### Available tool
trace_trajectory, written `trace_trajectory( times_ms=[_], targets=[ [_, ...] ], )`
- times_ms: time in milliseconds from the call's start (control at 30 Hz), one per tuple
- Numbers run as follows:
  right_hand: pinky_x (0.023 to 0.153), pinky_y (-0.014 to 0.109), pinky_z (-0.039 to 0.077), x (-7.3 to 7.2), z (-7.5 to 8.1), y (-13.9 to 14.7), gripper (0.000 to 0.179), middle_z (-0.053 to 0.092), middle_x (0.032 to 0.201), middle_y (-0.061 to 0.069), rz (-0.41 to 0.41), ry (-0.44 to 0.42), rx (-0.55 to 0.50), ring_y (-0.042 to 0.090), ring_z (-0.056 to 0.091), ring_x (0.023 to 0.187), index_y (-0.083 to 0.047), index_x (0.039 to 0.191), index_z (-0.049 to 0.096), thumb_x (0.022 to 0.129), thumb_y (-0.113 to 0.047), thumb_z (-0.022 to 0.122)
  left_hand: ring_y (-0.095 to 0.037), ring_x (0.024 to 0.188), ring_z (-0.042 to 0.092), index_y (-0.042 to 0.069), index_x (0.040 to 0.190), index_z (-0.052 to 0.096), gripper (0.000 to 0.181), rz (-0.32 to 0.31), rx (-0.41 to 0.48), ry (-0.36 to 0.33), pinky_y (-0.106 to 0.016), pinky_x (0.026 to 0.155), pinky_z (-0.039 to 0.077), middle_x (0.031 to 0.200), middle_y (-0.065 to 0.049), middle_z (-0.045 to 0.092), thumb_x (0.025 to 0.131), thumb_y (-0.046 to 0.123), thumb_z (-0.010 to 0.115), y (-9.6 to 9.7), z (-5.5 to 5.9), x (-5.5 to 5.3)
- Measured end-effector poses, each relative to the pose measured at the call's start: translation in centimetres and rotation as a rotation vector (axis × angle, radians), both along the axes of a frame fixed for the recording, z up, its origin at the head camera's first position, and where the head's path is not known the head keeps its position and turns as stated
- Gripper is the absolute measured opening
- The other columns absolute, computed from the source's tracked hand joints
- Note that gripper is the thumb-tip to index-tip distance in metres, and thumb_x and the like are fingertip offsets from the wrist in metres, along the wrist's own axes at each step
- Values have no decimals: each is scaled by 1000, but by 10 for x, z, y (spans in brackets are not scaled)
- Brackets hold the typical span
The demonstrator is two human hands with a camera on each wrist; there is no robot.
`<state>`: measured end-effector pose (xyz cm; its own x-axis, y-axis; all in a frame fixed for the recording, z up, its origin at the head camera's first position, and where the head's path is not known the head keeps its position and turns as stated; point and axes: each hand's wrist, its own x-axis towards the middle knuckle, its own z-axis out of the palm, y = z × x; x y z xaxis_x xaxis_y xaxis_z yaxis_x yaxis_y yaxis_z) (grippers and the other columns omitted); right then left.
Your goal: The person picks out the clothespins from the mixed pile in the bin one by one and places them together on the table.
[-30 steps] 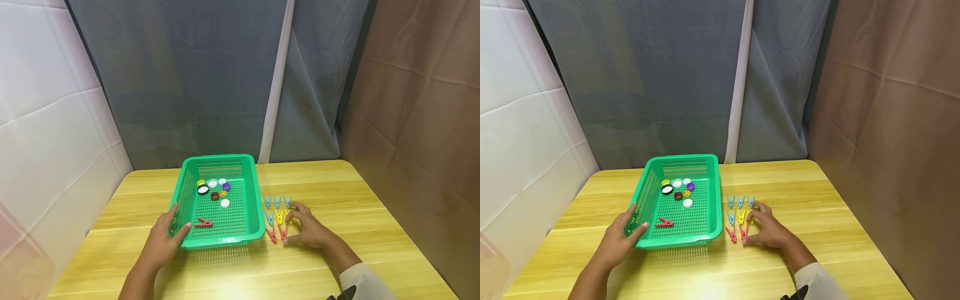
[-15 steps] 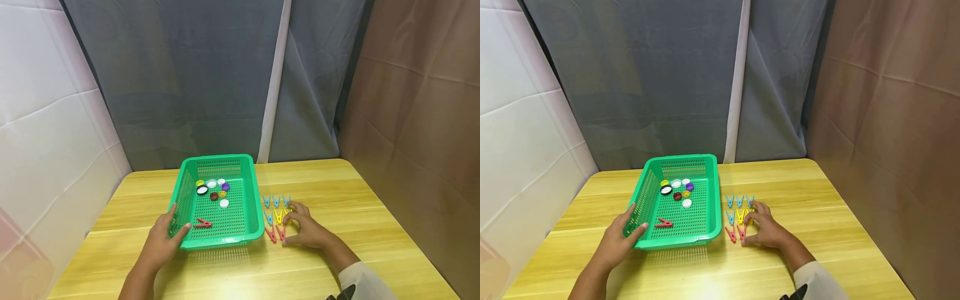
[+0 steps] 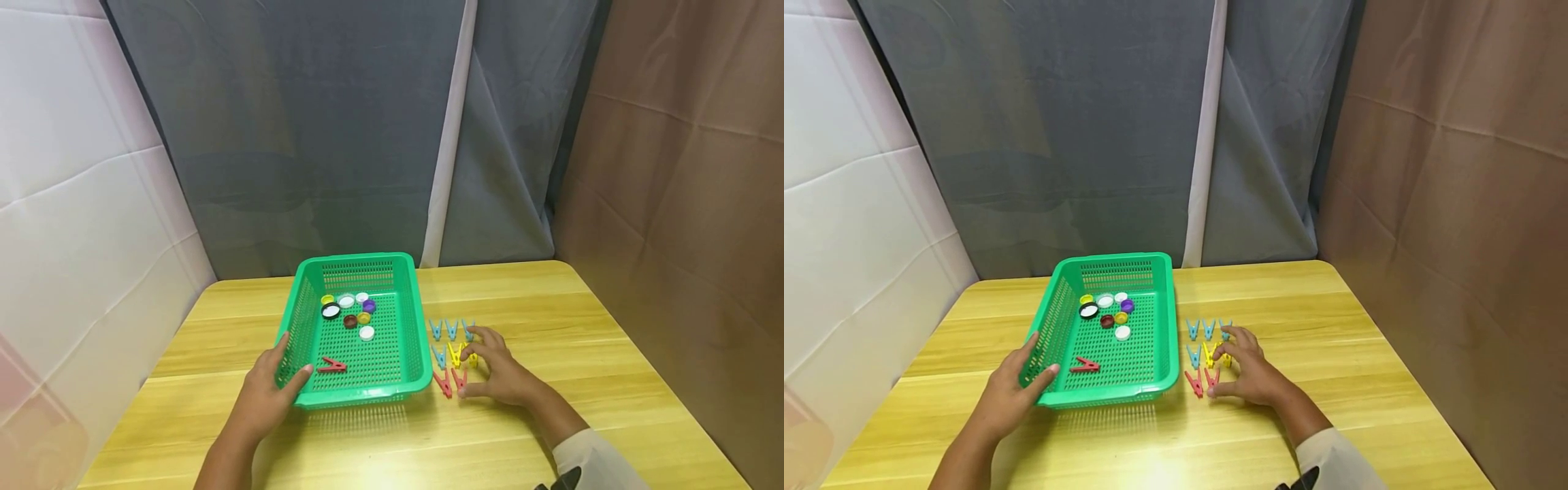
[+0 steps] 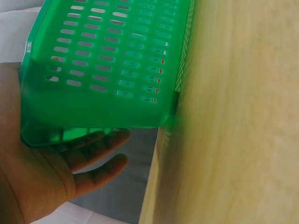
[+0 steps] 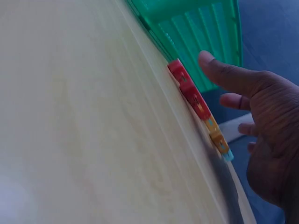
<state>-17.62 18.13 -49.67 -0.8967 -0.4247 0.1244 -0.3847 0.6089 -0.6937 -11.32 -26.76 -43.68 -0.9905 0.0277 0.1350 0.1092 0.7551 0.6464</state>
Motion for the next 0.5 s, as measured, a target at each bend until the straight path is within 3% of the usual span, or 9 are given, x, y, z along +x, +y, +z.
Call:
trace_trajectory(
  times_ms=[167, 500],
  targets=[
    [117, 94, 11, 6, 4, -10, 49, 23, 180, 18, 79, 41, 11, 54, 0, 167, -25, 130, 76, 86, -40, 94, -58, 149, 47, 1, 174, 21, 88, 3, 1, 1, -78, 119, 40, 159, -36, 47, 110, 42, 65, 0, 0, 0],
    [117, 95, 6, 11, 5, -16, 19, 25, 182, 11, 96, 30, 0, 54, -4, 167, -33, 108, 87, 90, -27, 91, -58, 148, 47, 2, 174, 21, 88, 3, 2, 0, -78, 118, 40, 159, -37, 47, 110, 41, 65, 0, 0, 0]
  ],
)
